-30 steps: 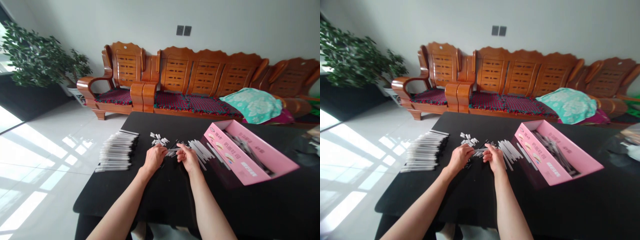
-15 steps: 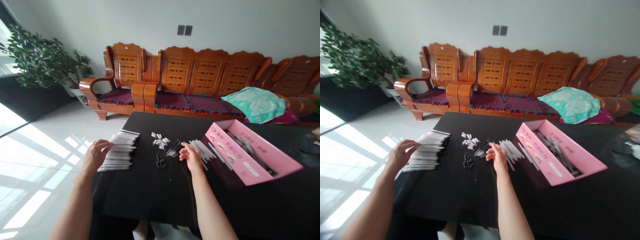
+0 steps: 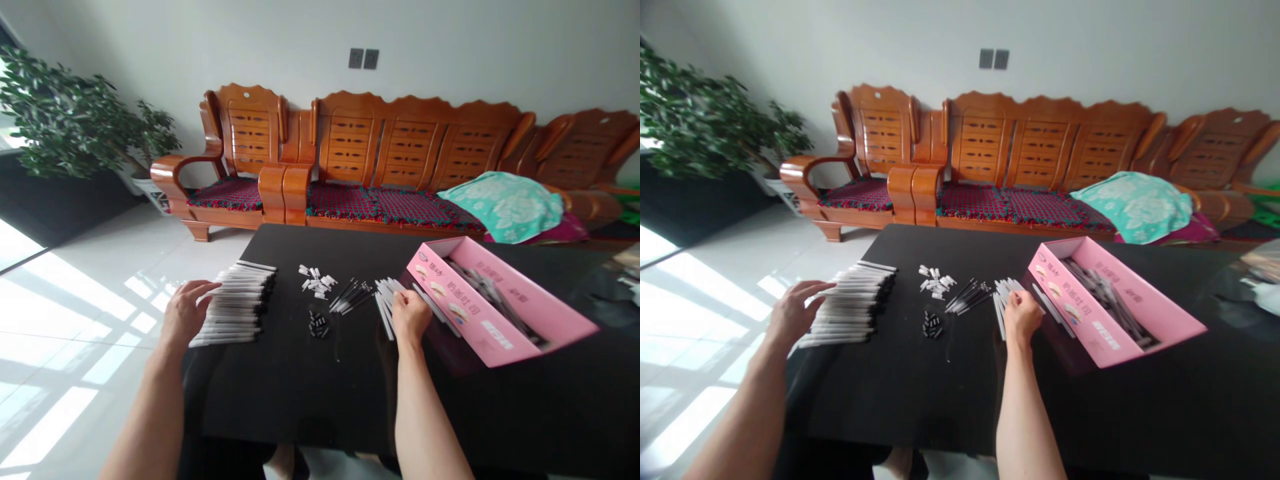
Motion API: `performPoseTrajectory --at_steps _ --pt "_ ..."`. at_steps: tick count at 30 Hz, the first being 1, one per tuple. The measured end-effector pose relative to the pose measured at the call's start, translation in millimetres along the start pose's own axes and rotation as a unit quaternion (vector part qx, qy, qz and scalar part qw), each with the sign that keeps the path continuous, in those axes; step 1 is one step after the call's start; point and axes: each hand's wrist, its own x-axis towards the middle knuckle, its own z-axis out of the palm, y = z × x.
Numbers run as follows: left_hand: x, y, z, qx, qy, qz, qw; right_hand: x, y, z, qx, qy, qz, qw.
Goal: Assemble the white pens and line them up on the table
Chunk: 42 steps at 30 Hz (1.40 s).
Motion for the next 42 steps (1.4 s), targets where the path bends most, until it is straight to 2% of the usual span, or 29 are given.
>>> performPoseTrajectory --at_steps 3,5,9,12,15,17,19,21,23,25,29,35,42 --pt "0.2 3.3 -0.8 -0.004 0.004 0.002 1.0 1.5 5.8 -0.3 -0.097 -0.069 -0.021 0.993" --pt "1.3 5.7 -2.7 -0.002 0.008 0.002 1.0 -0.8 9.5 3.6 -0.09 -0.094 -0.027 0.991" --pt "7.4 20.5 -5.9 -0.002 0.029 0.005 1.0 -6.6 16.0 11.5 -0.027 -0.088 -0.067 0.993" --pt "14.2 52.1 -1.6 -0.044 0.046 -0.021 0.998 -9.3 10.7 12.0 -0.047 -0.093 -0.075 0.992" --pt "19.3 102.3 14.0 -0.127 0.0 -0.023 0.992 -10.3 -4.5 10.0 -0.075 -0.106 -0.036 0.991" --pt "19.5 139.4 31.0 -0.16 -0.044 0.007 0.986 -11.1 -14.6 9.9 -0.002 -0.104 -0.009 0.995" --pt "16.6 172.8 51.0 -0.183 -0.099 0.049 0.977 -12.9 -21.4 11.6 0.149 -0.118 0.045 0.981" --pt "11.2 198.1 70.3 -0.193 -0.133 0.079 0.969 -15.3 -24.9 14.4 0.299 -0.137 0.125 0.936" --pt "4.8 213.5 85.8 -0.179 -0.155 0.091 0.967 -17.6 -26.7 17.0 0.385 -0.152 0.186 0.891" --pt "-0.7 220.3 95.7 -0.151 -0.161 0.096 0.97 -19.3 -27.8 19.2 0.419 -0.161 0.204 0.87" --pt "-5.4 220.5 101.7 -0.109 -0.169 0.112 0.973 -20.9 -28.7 23.6 0.453 -0.159 0.182 0.858" --pt "-6.0 219.9 103.8 -0.084 -0.178 0.087 0.977 -20.8 -24.7 29.5 0.483 -0.165 0.181 0.841" --pt "-6.9 209.6 99.3 -0.154 -0.135 0.023 0.979 -17.0 -23.1 27.7 0.53 -0.093 0.171 0.825"
